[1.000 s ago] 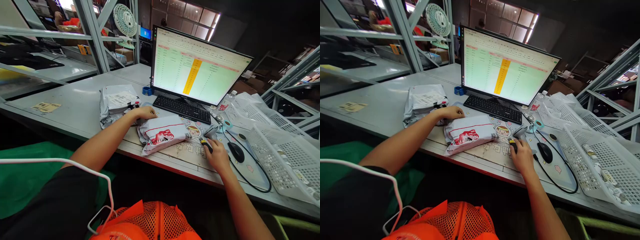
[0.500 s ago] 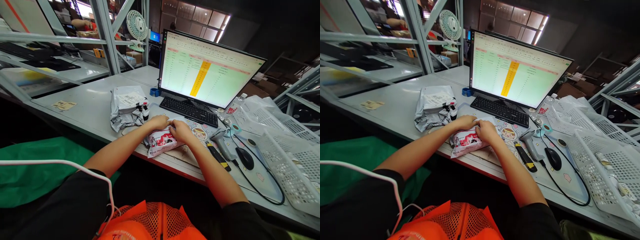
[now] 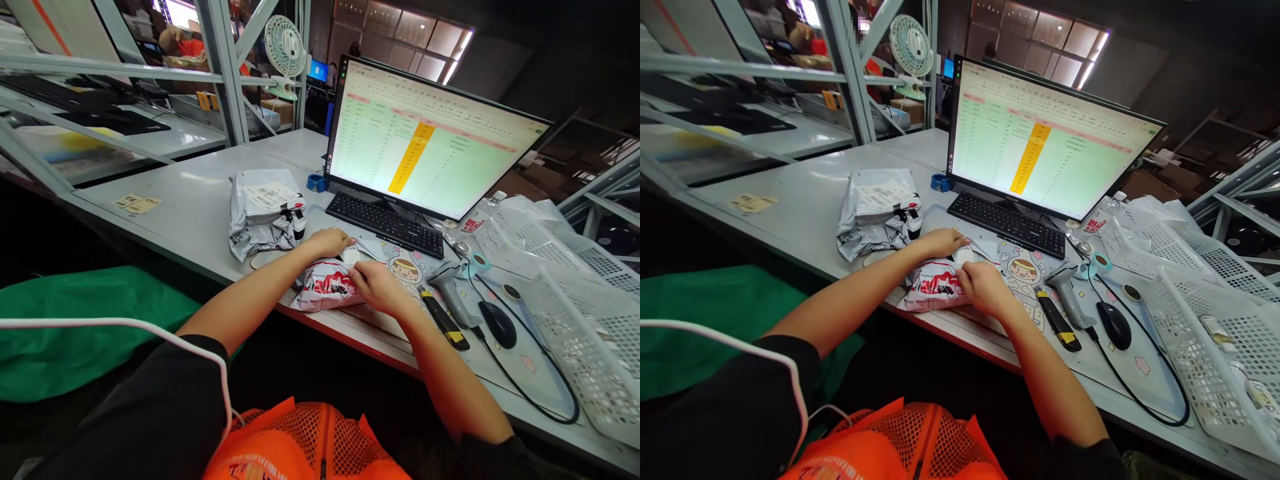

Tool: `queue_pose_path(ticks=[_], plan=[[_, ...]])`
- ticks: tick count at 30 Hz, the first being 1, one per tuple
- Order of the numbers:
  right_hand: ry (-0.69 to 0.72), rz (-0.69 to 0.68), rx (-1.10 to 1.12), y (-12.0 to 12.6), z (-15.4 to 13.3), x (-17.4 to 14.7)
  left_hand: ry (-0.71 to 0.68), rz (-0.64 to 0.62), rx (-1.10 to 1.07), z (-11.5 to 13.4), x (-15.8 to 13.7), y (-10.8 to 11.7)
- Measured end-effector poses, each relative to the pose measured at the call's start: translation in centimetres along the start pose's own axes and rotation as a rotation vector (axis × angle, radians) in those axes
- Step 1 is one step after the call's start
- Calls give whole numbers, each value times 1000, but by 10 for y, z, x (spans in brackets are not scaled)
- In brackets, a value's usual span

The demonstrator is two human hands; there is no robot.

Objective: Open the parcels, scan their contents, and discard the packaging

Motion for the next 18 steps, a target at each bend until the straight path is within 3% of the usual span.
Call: queue_pose_path(ticks=[8, 14, 18], plan=[[168, 172, -23, -1, -20, -40, -30, 13, -34, 2, 4, -1], [41, 243, -34, -3, -19, -34, -122, 138, -50, 6, -17, 10], [35, 260, 41, -3, -15, -27, -215, 72, -3, 6, -24, 11]])
Point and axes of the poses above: each hand's wrist, its own x-axis towards the middle knuckle, its own y-axis out of the back of the hand, z = x × y, the point moved 7 cm from there along x, towards the middle knuckle, and after that the axes turned 9 degrees about x, right-handed, at the moved point
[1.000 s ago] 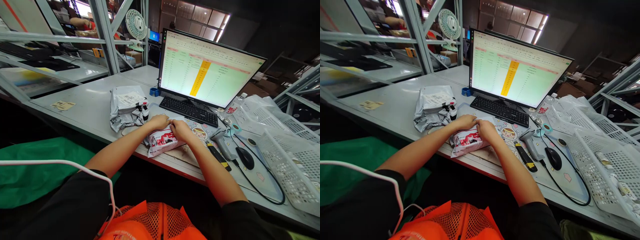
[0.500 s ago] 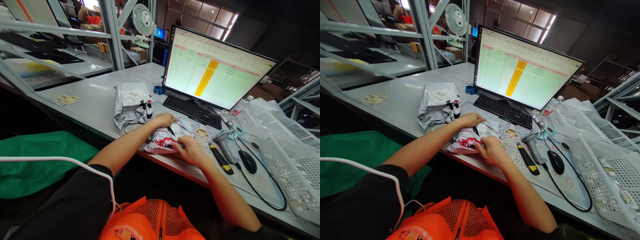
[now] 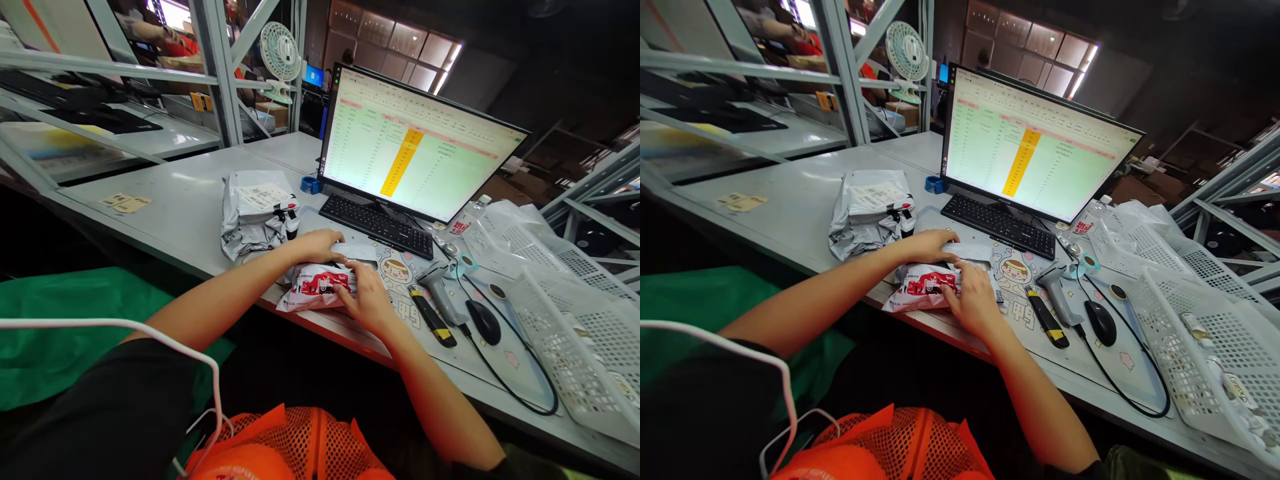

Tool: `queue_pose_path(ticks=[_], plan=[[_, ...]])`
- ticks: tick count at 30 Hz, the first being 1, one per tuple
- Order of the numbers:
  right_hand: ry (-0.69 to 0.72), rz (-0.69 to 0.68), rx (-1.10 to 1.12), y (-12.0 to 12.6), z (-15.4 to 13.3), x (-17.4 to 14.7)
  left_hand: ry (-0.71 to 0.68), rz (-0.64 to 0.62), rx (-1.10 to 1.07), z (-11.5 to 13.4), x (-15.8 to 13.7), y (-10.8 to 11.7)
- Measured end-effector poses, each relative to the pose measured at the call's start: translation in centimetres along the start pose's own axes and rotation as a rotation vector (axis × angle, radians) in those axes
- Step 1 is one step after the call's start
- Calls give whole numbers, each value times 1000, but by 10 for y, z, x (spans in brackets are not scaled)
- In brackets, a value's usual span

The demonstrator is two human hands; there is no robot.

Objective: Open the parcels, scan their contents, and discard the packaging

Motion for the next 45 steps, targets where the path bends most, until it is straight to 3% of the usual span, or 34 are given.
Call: queue_pose_path(ticks=[7, 13, 17, 21, 25, 28, 31, 34, 36, 39, 42, 45], plan=[[-87, -94, -113, -6, 2, -3, 103, 6, 70, -16, 22, 5], [115, 42, -8, -5, -19, -63, 109, -18, 46, -35, 49, -11], [116, 84, 79, -6, -24, -104, 110, -35, 23, -49, 63, -22], [72, 123, 172, 5, -16, -131, 89, -15, 18, -48, 57, -24], [-81, 283, 240, 41, 22, -133, -11, -43, -10, -32, 34, -14], [-371, 421, 271, 60, 69, -120, -118, -140, -192, -13, 27, -12], [-606, 350, 394, 46, 103, -94, -123, -233, -342, 6, 33, -19], [-613, 360, 531, 32, 108, -76, -60, -251, -422, 22, 37, -24], [-543, 451, 589, 34, 97, -76, -43, -187, -557, 31, 29, -17], [-398, 586, 580, 51, 68, -90, -61, 51, -699, 41, -3, 8], [-279, 661, 519, 71, 34, -105, -89, 367, -744, 52, -56, 32], [-181, 645, 543, 84, 6, -115, -94, 619, -822, 66, -114, 31]])
Point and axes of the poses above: each hand's wrist, its own x-axis towards the middle knuckle, its own y-axis out of the back of the hand, z = x × y, the point moved 7 cm from there along x, towards the middle knuckle, and after that the axes turned 9 degrees about x, right-handed, at the moved point
